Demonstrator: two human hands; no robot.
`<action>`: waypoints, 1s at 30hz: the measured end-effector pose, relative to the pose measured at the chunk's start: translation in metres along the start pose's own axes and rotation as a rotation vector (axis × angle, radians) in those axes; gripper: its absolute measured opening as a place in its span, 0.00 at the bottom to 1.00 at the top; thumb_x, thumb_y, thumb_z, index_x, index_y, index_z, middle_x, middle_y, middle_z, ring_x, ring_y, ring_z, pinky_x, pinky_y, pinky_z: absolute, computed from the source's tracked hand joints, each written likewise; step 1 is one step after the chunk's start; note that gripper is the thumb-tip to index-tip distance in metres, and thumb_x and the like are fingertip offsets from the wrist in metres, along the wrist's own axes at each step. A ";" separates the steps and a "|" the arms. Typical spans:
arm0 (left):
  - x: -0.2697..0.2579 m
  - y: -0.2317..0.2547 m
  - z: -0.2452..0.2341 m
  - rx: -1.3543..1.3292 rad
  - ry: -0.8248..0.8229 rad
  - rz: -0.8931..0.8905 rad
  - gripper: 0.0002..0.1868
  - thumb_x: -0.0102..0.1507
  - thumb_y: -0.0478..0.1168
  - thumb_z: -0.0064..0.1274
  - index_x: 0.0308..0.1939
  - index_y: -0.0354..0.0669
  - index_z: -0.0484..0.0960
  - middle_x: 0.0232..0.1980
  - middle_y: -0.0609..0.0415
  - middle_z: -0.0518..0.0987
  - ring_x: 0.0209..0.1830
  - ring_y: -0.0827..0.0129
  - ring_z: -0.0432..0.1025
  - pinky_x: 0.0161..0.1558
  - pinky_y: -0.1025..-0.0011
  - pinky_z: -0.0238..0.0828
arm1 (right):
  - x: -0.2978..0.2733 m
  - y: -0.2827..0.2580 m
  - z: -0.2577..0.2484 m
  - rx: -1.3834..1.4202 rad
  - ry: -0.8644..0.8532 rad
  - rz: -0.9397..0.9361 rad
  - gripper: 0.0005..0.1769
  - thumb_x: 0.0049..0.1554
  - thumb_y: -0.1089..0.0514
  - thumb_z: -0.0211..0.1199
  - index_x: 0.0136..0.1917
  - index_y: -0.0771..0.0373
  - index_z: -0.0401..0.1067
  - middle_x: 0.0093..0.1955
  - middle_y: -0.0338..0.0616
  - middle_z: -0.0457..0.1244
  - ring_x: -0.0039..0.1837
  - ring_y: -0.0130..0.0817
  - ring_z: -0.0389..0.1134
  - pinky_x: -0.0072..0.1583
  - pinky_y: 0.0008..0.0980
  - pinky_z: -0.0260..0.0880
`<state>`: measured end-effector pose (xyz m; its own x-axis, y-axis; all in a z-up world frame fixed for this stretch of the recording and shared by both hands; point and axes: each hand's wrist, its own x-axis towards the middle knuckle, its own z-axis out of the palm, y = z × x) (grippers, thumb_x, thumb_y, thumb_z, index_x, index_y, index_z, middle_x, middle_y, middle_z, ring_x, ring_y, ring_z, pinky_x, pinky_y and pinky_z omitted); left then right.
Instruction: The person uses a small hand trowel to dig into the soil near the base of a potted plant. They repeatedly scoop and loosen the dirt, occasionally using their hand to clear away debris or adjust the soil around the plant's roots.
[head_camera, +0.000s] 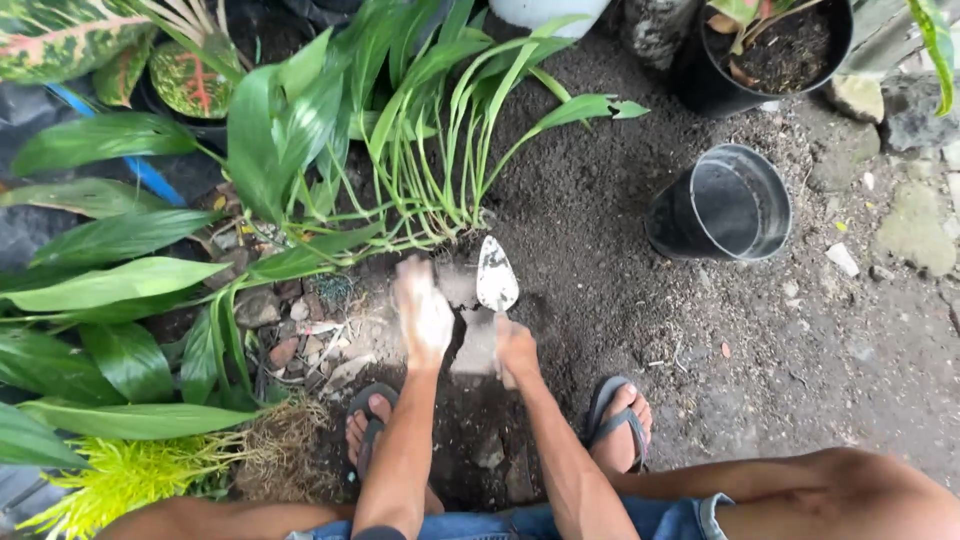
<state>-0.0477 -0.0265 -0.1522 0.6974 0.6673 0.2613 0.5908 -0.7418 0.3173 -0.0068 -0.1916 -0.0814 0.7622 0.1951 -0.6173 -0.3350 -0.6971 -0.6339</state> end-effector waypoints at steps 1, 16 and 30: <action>-0.006 0.005 0.005 -0.005 -0.009 0.000 0.27 0.73 0.50 0.34 0.75 0.48 0.66 0.79 0.53 0.64 0.81 0.62 0.54 0.80 0.54 0.37 | -0.021 -0.017 -0.007 -0.003 0.004 0.009 0.42 0.61 0.33 0.46 0.64 0.75 0.72 0.62 0.71 0.65 0.69 0.64 0.64 0.71 0.59 0.61; -0.014 0.028 0.024 0.048 0.094 0.316 0.31 0.70 0.51 0.40 0.75 0.40 0.66 0.77 0.48 0.66 0.77 0.62 0.61 0.79 0.56 0.46 | 0.017 0.027 -0.031 0.144 -0.052 0.041 0.32 0.61 0.30 0.46 0.35 0.59 0.67 0.20 0.47 0.58 0.20 0.39 0.62 0.27 0.40 0.67; -0.027 0.044 0.042 -0.031 0.004 0.465 0.38 0.61 0.48 0.49 0.76 0.42 0.64 0.79 0.50 0.63 0.80 0.63 0.56 0.80 0.57 0.44 | 0.002 0.019 -0.050 0.119 0.003 0.118 0.31 0.62 0.33 0.46 0.38 0.61 0.69 0.26 0.46 0.62 0.26 0.37 0.63 0.33 0.40 0.67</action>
<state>-0.0234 -0.0800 -0.1832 0.8837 0.2644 0.3863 0.2030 -0.9600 0.1927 0.0159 -0.2388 -0.0717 0.7157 0.1145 -0.6890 -0.4852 -0.6280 -0.6084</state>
